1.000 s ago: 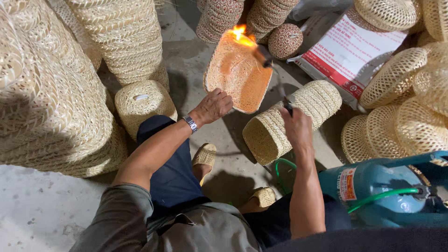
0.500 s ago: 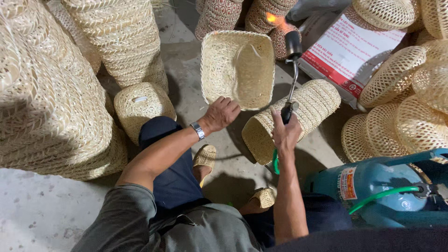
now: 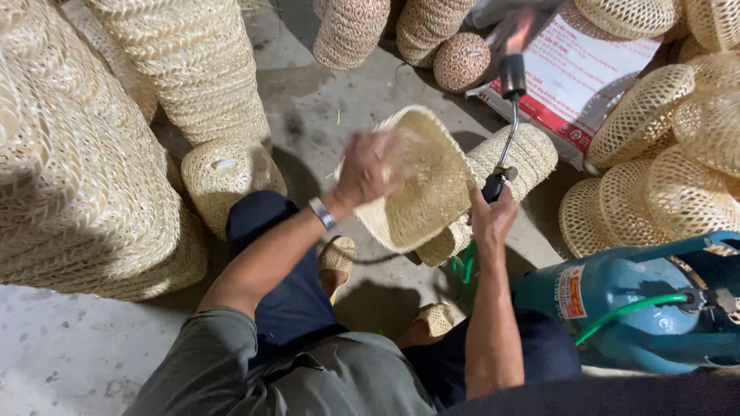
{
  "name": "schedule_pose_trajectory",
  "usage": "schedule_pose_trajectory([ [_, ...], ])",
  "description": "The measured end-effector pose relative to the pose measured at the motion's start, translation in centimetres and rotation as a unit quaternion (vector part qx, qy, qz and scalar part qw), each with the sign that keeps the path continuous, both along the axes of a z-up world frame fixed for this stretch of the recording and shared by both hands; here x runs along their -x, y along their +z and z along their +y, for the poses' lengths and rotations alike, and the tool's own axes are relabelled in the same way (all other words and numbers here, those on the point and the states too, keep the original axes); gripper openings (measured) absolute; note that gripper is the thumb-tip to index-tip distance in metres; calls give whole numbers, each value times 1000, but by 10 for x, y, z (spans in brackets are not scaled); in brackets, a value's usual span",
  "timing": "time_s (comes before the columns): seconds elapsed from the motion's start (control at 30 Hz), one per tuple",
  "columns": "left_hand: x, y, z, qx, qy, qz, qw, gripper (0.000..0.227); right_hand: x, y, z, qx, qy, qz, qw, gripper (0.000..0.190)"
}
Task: The person sits on the floor and uses a handheld blowtorch to apply heat to the surface of woven baskets. They pick up individual baskets from a stack, rotate them to treat different sides, and place them back down after finishing.
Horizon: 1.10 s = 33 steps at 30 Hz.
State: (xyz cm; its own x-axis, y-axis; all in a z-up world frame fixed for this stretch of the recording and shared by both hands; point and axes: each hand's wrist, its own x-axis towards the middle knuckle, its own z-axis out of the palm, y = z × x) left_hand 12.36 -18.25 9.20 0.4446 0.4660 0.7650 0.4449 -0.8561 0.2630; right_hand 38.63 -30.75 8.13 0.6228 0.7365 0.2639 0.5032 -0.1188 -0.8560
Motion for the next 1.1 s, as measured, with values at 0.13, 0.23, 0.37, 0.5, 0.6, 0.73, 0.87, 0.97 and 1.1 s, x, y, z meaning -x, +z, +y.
schedule_pose_trajectory([
  [0.13,29,-7,50,65,38,77,994,89,-17,11,-16,42,62,-174,982,39],
  [0.23,46,-31,62,581,-125,113,796,49,-17,14,-17,93,77,-163,979,43],
  [0.37,41,-57,68,608,-141,95,775,39,-11,15,-13,131,75,-108,983,39],
  [0.5,47,-59,51,610,-56,40,790,20,-2,27,-23,103,61,-119,986,46],
  [0.6,52,-61,51,617,-22,-64,784,19,10,45,-47,151,60,-95,982,52],
  [0.73,48,-77,64,604,-16,-212,768,24,52,50,-67,291,107,-72,948,43],
  [0.87,41,-92,67,603,-5,-264,753,26,83,44,-57,277,157,-88,944,45],
  [0.97,44,-96,68,602,1,-282,747,27,81,36,-53,204,124,-90,967,42],
  [1.1,42,-104,72,593,22,-290,751,29,59,21,-52,145,92,-130,976,40],
])
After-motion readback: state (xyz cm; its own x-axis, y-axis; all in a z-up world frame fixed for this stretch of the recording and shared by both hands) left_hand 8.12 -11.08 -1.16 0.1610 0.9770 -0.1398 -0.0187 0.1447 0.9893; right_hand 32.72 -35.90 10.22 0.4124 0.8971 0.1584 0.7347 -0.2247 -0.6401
